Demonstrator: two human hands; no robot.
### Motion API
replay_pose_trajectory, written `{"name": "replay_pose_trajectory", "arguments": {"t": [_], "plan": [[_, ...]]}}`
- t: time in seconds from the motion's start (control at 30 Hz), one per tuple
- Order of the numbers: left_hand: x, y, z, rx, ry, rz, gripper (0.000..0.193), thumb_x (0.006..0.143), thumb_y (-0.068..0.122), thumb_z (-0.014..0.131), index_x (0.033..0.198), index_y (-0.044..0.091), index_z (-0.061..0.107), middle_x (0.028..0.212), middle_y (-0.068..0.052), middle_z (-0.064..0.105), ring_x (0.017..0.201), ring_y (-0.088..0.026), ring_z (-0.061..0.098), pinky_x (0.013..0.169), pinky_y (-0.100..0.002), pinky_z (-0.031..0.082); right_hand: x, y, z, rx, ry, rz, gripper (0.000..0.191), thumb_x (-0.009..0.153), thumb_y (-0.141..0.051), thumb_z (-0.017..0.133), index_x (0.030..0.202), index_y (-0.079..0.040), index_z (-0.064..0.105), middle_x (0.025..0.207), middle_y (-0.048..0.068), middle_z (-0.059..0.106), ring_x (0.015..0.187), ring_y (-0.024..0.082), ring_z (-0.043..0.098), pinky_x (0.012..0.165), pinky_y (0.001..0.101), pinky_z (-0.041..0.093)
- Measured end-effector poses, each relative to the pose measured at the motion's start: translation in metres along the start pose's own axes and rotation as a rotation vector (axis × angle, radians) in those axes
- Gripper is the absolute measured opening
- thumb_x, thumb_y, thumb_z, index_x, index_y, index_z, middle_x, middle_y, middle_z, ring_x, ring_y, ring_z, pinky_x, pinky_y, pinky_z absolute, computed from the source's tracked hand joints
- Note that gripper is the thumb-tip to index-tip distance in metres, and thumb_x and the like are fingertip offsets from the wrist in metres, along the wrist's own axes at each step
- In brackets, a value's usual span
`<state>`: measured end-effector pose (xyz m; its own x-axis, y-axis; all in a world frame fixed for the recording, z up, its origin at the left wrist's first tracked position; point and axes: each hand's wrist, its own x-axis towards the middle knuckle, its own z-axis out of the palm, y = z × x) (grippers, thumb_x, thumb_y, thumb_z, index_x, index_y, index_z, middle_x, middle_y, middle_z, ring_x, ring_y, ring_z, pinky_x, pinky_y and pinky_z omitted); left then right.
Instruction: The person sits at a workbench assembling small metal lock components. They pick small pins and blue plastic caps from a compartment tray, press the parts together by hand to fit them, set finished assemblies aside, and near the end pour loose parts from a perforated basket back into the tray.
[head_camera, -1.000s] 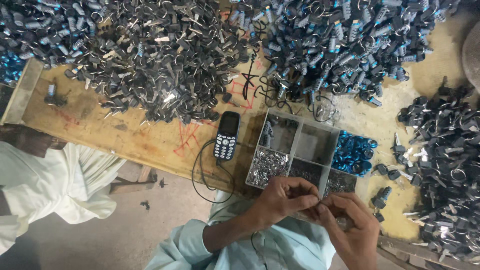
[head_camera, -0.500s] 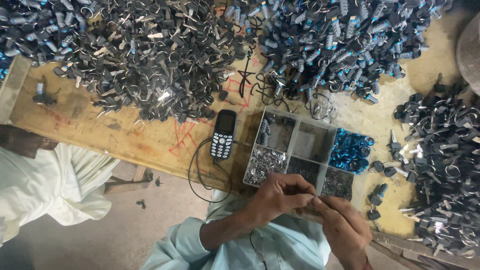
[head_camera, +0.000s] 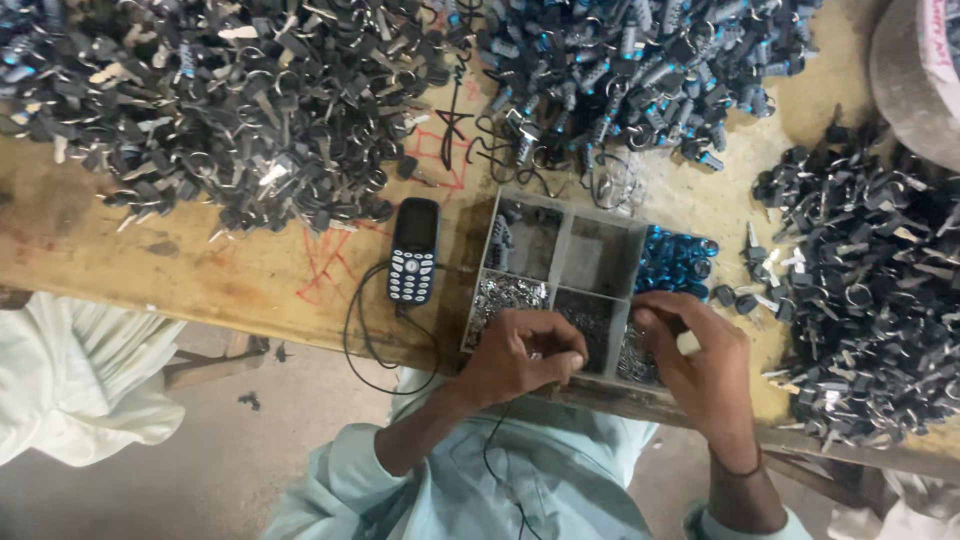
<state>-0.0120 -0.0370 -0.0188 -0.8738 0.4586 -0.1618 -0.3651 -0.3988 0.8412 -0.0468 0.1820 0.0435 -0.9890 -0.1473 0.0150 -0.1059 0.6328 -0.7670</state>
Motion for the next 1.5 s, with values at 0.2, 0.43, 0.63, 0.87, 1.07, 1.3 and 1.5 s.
{"name": "replay_pose_trajectory", "arguments": {"t": [0.2, 0.43, 0.63, 0.87, 1.07, 1.3, 1.5], "plan": [[-0.003, -0.009, -0.010, 0.073, -0.067, -0.010, 0.008, 0.087, 0.006, 0.072, 0.093, -0.001, 0.071, 0.079, -0.005, 0.070, 0.071, -0.009, 0.067, 0.066, -0.025, 0.055, 0.082, -0.022, 0.030, -0.517, -0.139, -0.664, 0.017, 0.085, -0.014, 0.074, 0.099, -0.006, 0.070, 0.091, 0.008, 0.067, 0.084, 0.031, 0.066, 0.073, 0.0434, 0.052], [-0.004, -0.006, -0.011, 0.022, -0.123, 0.062, 0.010, 0.091, 0.007, 0.070, 0.095, -0.002, 0.069, 0.084, -0.004, 0.069, 0.078, -0.009, 0.067, 0.072, -0.026, 0.057, 0.113, -0.033, 0.085, -0.880, -0.112, -0.648, 0.019, 0.071, -0.012, 0.068, 0.090, -0.009, 0.063, 0.092, 0.010, 0.061, 0.092, 0.028, 0.066, 0.075, 0.0394, 0.052], [-0.004, -0.003, -0.015, -0.366, -0.047, 0.043, 0.011, 0.092, 0.010, 0.069, 0.095, 0.000, 0.069, 0.085, -0.005, 0.070, 0.074, -0.011, 0.067, 0.062, -0.027, 0.055, 0.068, -0.022, 0.015, 0.171, -0.464, 0.286, 0.026, 0.083, -0.008, 0.083, 0.098, -0.002, 0.063, 0.091, 0.017, 0.070, 0.079, 0.029, 0.069, 0.065, 0.0361, 0.057], [0.004, 0.002, 0.002, 0.062, 0.129, -0.092, 0.017, 0.088, 0.015, 0.078, 0.091, -0.001, 0.074, 0.070, -0.001, 0.067, 0.056, -0.006, 0.058, 0.048, -0.023, 0.045, -0.025, 0.014, 0.016, -0.050, -0.170, -0.128, 0.036, 0.077, -0.006, 0.084, 0.108, -0.008, 0.066, 0.106, 0.006, 0.077, 0.091, 0.020, 0.078, 0.075, 0.0291, 0.061], [0.000, 0.010, 0.011, 0.065, 0.151, -0.048, 0.016, 0.090, 0.014, 0.079, 0.093, -0.001, 0.073, 0.077, 0.001, 0.069, 0.064, -0.003, 0.059, 0.055, -0.020, 0.046, -0.026, 0.008, 0.011, -0.075, -0.119, -0.188, 0.037, 0.073, 0.002, 0.080, 0.107, -0.008, 0.074, 0.107, 0.008, 0.076, 0.093, 0.020, 0.076, 0.075, 0.0308, 0.061], [0.004, 0.018, 0.024, 0.001, 0.168, -0.122, 0.013, 0.087, 0.013, 0.078, 0.090, 0.000, 0.073, 0.072, 0.001, 0.067, 0.059, -0.004, 0.059, 0.052, -0.021, 0.049, -0.026, 0.010, 0.006, 0.056, -0.080, -0.235, 0.035, 0.076, 0.004, 0.078, 0.108, -0.008, 0.071, 0.115, 0.008, 0.076, 0.104, 0.023, 0.077, 0.085, 0.0315, 0.061], [0.001, 0.024, 0.027, 0.136, 0.228, -0.167, 0.015, 0.086, 0.015, 0.080, 0.088, 0.002, 0.073, 0.072, 0.003, 0.068, 0.058, -0.002, 0.057, 0.050, -0.020, 0.047, -0.032, 0.005, -0.005, -0.037, -0.047, -0.369, 0.037, 0.083, 0.005, 0.079, 0.117, -0.011, 0.075, 0.117, 0.009, 0.073, 0.100, 0.022, 0.075, 0.082, 0.0302, 0.060]]}}
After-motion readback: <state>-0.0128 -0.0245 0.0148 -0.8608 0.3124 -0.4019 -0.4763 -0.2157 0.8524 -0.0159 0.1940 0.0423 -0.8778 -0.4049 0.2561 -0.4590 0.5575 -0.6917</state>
